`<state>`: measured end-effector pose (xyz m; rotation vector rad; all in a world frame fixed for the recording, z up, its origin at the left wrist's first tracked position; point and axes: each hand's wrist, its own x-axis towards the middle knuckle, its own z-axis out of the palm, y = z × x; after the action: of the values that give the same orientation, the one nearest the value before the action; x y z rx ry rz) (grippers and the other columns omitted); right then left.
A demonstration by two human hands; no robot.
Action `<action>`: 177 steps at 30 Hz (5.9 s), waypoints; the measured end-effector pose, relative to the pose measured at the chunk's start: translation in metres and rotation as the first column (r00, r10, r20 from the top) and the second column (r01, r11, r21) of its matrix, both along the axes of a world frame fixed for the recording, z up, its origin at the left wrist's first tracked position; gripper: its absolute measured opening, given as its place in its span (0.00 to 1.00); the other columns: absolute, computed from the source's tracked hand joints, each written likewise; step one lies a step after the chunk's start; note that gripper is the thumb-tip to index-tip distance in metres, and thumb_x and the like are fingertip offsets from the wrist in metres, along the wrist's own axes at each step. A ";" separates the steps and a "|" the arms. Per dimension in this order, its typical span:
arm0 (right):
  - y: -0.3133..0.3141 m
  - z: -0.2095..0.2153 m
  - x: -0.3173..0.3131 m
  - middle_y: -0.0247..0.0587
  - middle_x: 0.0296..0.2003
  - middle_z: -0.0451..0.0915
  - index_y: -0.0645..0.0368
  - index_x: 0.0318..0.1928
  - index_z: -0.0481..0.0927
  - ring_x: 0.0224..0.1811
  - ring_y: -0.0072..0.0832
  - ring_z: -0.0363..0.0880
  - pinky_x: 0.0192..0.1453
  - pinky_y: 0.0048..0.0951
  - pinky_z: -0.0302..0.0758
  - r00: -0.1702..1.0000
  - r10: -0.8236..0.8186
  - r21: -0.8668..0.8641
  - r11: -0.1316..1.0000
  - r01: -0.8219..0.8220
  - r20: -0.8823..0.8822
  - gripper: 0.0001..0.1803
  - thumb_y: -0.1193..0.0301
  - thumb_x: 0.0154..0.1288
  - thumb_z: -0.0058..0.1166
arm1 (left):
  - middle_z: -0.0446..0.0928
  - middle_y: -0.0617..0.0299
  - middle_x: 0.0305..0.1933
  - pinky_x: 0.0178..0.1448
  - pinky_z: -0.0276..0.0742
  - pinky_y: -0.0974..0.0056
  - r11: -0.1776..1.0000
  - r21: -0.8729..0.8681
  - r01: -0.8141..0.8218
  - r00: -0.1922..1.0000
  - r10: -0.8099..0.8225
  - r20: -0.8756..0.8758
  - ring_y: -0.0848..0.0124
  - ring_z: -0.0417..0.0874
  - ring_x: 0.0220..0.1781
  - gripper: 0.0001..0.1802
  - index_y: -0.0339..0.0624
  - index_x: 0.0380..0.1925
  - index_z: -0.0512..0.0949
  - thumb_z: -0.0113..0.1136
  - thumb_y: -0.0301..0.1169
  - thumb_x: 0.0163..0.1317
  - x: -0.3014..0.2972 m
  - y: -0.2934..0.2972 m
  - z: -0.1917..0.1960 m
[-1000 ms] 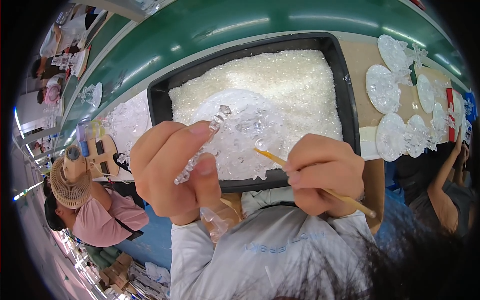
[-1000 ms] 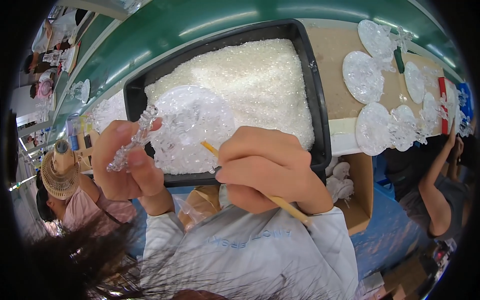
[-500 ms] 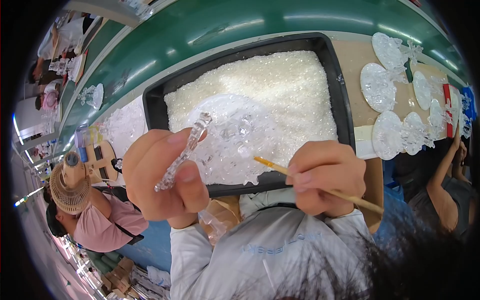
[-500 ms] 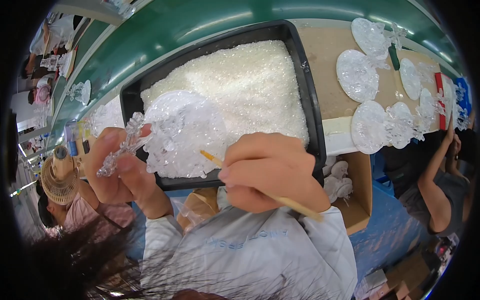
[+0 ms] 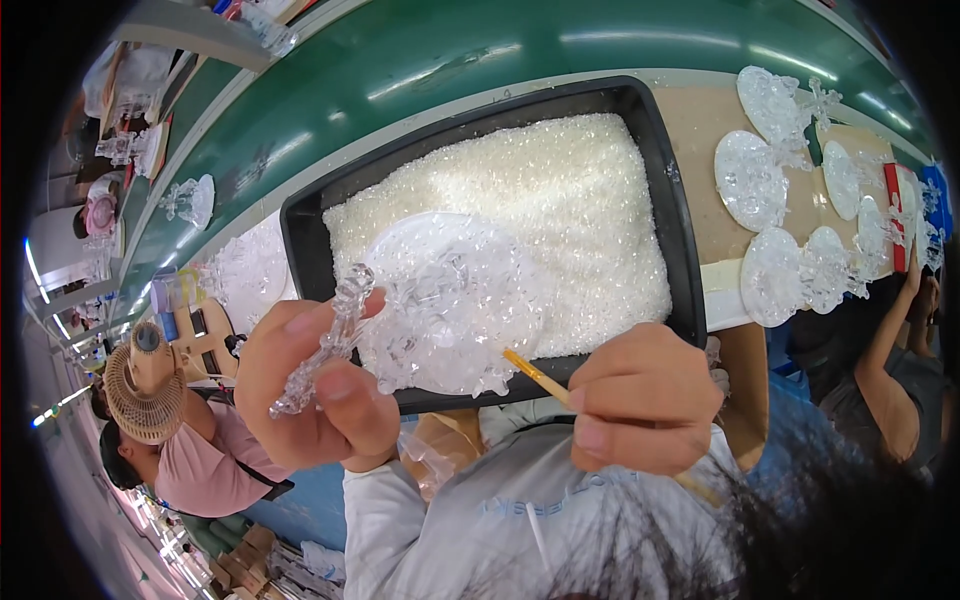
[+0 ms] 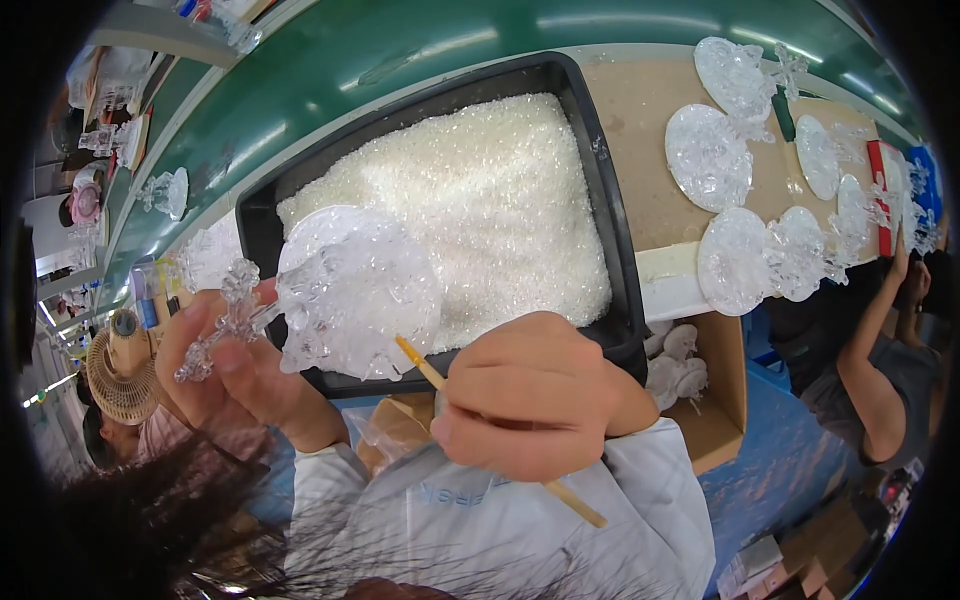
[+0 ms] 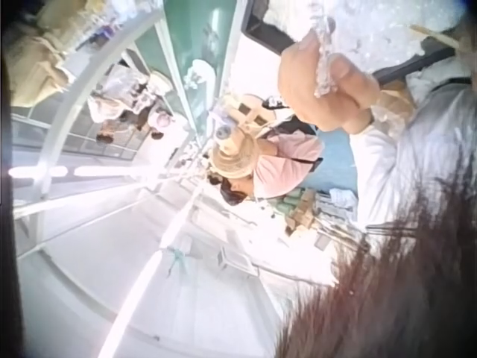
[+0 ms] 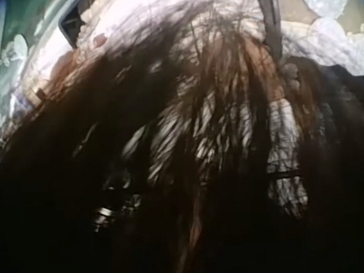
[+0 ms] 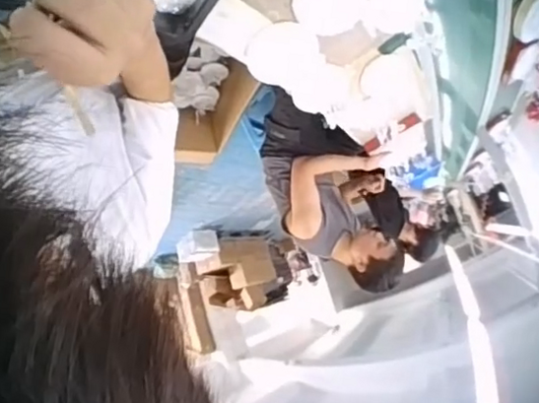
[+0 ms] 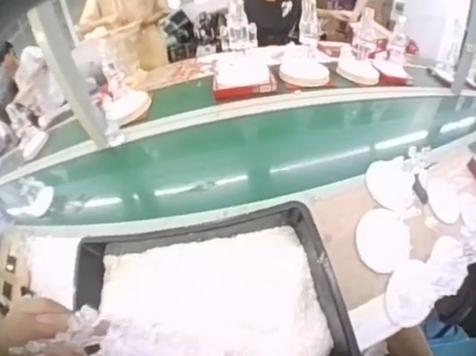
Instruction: Applying glue and decorative particles to crystal-like ornament pieces on an assembly line.
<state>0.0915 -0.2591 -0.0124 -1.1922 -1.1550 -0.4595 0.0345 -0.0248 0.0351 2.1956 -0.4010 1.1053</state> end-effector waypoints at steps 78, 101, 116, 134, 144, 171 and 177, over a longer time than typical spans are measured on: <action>-0.002 -0.009 -0.005 0.53 0.37 0.79 0.64 0.42 0.75 0.26 0.34 0.80 0.29 0.32 0.80 0.924 0.109 0.253 0.967 -0.014 -0.367 0.13 0.84 0.54 0.57 | 0.83 0.38 0.31 0.16 0.67 0.67 0.827 0.402 0.393 0.919 -0.371 -0.136 0.67 0.69 0.17 0.18 0.37 0.46 0.60 0.52 0.24 0.57 -0.012 0.024 0.011; -0.004 0.002 0.001 0.52 0.36 0.78 0.62 0.40 0.73 0.21 0.34 0.78 0.21 0.29 0.79 0.970 0.076 0.113 0.992 -0.051 -0.232 0.14 0.87 0.54 0.57 | 0.83 0.37 0.32 0.17 0.60 0.69 0.821 0.387 0.420 0.908 -0.377 -0.185 0.69 0.68 0.17 0.19 0.45 0.47 0.65 0.55 0.27 0.55 -0.009 0.009 0.028; 0.017 0.009 -0.003 0.53 0.33 0.82 0.62 0.37 0.78 0.22 0.35 0.79 0.23 0.30 0.78 0.953 0.056 0.042 0.998 -0.046 -0.296 0.13 0.87 0.50 0.59 | 0.83 0.46 0.23 0.16 0.53 0.72 0.789 0.447 0.422 0.859 -0.505 0.082 0.76 0.62 0.14 0.17 0.43 0.43 0.70 0.52 0.22 0.50 0.002 -0.004 0.014; -0.003 0.010 -0.007 0.49 0.32 0.79 0.59 0.36 0.73 0.23 0.35 0.76 0.23 0.30 0.77 0.941 0.008 0.153 0.987 0.047 -0.338 0.09 0.75 0.62 0.62 | 0.83 0.43 0.29 0.17 0.57 0.70 0.813 0.339 0.474 0.857 -0.513 0.033 0.71 0.66 0.15 0.16 0.42 0.39 0.72 0.56 0.22 0.47 0.002 -0.011 0.022; -0.040 -0.005 -0.015 0.49 0.35 0.83 0.60 0.46 0.73 0.31 0.35 0.78 0.34 0.32 0.77 0.829 -0.303 0.030 0.933 0.359 -0.470 0.07 0.75 0.69 0.49 | 0.80 0.41 0.33 0.39 0.76 0.46 0.969 0.235 -0.073 0.963 0.130 -0.236 0.41 0.81 0.34 0.09 0.38 0.46 0.72 0.52 0.28 0.68 0.165 -0.015 0.044; -0.016 0.011 -0.005 0.39 0.41 0.83 0.61 0.40 0.82 0.42 0.39 0.78 0.48 0.36 0.76 0.874 -0.398 -0.477 0.732 0.486 0.279 0.16 0.75 0.48 0.54 | 0.83 0.51 0.25 0.34 0.81 0.59 0.977 0.196 0.088 0.744 0.066 -0.665 0.66 0.85 0.27 0.16 0.30 0.36 0.83 0.57 0.36 0.65 0.301 0.156 -0.047; -0.017 0.008 0.005 0.34 0.31 0.77 0.57 0.30 0.79 0.39 0.32 0.76 0.42 0.32 0.73 0.865 -0.112 -0.728 0.495 0.475 0.489 0.07 0.69 0.49 0.57 | 0.84 0.54 0.27 0.29 0.81 0.65 0.925 0.331 -0.187 0.801 0.338 -0.494 0.71 0.85 0.25 0.14 0.29 0.42 0.81 0.57 0.31 0.66 0.196 0.143 0.061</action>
<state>0.0969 -0.2757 -0.0045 -2.2733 -1.5867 -0.4134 0.2302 0.1178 0.0965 2.7453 0.0211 0.5194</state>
